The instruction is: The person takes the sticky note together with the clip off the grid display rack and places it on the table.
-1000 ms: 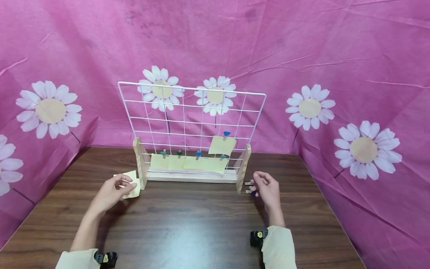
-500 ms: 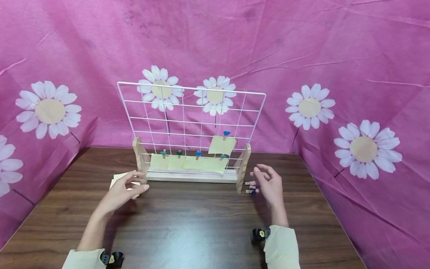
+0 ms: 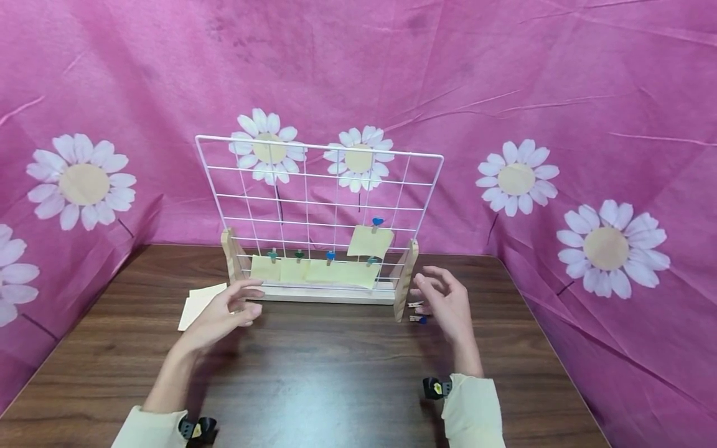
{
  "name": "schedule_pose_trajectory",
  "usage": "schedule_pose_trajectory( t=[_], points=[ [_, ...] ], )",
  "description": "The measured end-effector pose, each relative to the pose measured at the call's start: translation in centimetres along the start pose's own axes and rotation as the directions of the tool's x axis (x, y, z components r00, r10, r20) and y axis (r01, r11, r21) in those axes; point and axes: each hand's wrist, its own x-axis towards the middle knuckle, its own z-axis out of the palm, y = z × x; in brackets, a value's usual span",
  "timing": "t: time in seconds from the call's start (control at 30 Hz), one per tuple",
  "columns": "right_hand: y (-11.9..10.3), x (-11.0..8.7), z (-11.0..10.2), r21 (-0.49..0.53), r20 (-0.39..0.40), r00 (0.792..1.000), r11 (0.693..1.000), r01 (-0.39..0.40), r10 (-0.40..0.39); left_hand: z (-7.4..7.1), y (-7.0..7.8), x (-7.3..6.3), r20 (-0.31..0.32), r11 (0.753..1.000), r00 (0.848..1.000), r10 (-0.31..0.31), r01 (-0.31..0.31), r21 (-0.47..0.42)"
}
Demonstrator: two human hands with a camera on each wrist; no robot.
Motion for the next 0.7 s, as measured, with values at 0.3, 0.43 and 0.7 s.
schedule_pose_trajectory(
  t=[0.3,0.43,0.7],
  points=[
    [-1.3,0.1,0.4,-0.032,0.028,0.994,0.994,0.107,-0.107,1.7,1.0,0.6,0.105,0.992,0.991,0.077,-0.066,-0.105],
    [-1.8,0.3,0.8,-0.092,0.029,0.990,0.986,0.137,-0.135,2.7,1.9,1.3,0.128,0.988,0.984,0.120,-0.106,-0.116],
    [-3.0,1.1,1.8,-0.170,0.053,0.982,0.967,0.190,-0.184,5.2,3.5,2.8,0.121,0.985,0.985,0.124,-0.108,-0.134]
  ],
)
